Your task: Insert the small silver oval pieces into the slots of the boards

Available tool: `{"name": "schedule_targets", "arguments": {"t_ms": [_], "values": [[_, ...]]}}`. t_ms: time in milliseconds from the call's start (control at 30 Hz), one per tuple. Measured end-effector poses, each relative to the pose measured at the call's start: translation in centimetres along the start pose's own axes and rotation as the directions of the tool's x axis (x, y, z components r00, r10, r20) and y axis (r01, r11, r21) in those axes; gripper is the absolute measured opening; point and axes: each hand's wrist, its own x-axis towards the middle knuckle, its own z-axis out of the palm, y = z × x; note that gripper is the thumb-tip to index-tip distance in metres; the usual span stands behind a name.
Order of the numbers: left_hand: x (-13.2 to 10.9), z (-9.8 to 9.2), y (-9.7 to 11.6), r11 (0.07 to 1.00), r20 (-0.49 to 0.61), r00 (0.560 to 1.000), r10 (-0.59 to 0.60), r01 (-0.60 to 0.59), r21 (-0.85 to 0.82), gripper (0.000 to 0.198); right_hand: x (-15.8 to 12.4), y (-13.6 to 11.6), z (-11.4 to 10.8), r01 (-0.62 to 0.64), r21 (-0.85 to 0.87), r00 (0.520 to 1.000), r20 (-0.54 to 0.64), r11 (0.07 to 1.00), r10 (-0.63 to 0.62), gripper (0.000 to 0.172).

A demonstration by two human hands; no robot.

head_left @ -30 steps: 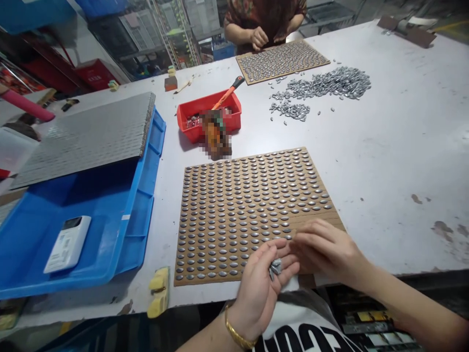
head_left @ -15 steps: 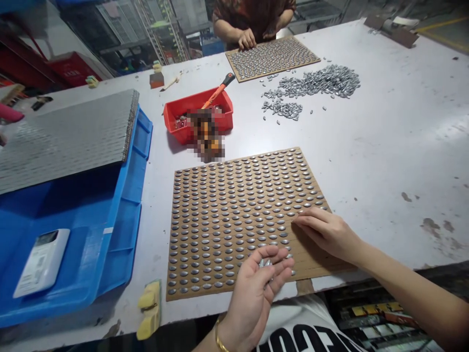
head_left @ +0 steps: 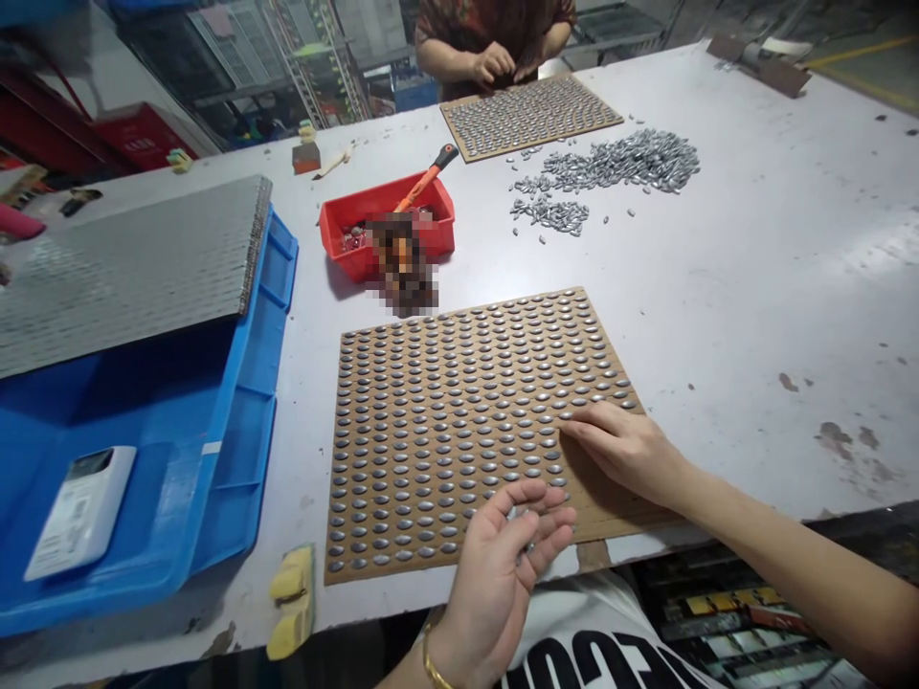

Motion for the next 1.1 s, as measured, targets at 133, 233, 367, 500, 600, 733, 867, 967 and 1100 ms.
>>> {"name": "schedule_targets", "arguments": {"t_ms": [133, 233, 367, 500, 600, 733, 867, 967, 1100], "values": [[-0.1, -0.2, -0.1, 1.0, 0.0, 1.0, 0.014, -0.014, -0.01, 0.021, 0.1, -0.1, -0.1, 0.015, -0.031, 1.0, 0.008, 0.999, -0.015, 0.025], [-0.2, -0.3, -0.1, 1.0, -0.008, 1.0, 0.025, -0.025, -0.008, 0.021, 0.1, -0.1, -0.1, 0.008, -0.038, 1.0, 0.024, 0.999, -0.007, 0.024], [-0.5, -0.4, 0.0, 1.0, -0.001, 1.0, 0.03, -0.03, -0.006, 0.019, 0.0, 0.0, 0.0, -0.004, -0.033, 0.999, 0.043, 0.999, 0.005, 0.023], [-0.6, -0.5, 0.0, 0.999, -0.001, 0.999, 0.034, -0.034, -0.014, 0.019, -0.1, 0.1, -0.1, -0.028, 0.03, 0.999, 0.043, 0.999, 0.027, 0.023], [-0.5, -0.6, -0.1, 0.999, 0.006, 0.999, 0.033, -0.032, -0.018, 0.02, 0.0, 0.4, -0.5, -0.06, 0.104, 0.998, 0.009, 0.993, 0.059, 0.022], [-0.5, -0.6, -0.3, 0.999, 0.008, 0.999, 0.032, -0.032, -0.02, 0.02, 0.3, 0.9, -0.8, -0.087, 0.005, 0.996, -0.036, 0.996, 0.087, 0.019], [-0.5, -0.5, -0.5, 0.999, 0.002, 1.0, 0.029, -0.028, -0.019, 0.02, 0.6, 1.1, -0.5, -0.036, -0.142, 0.999, 0.013, 0.989, 0.038, 0.02], [-0.4, -0.4, -0.4, 0.999, -0.003, 0.999, 0.034, -0.034, -0.013, 0.02, 0.8, 1.1, -0.5, 0.005, -0.193, 0.999, 0.041, 0.981, 0.003, 0.023], [-0.4, -0.4, -0.4, 0.999, -0.012, 0.999, 0.03, -0.031, -0.009, 0.02, 0.9, 1.1, -0.6, 0.037, -0.212, 0.997, 0.072, 0.977, -0.022, 0.025]]}}
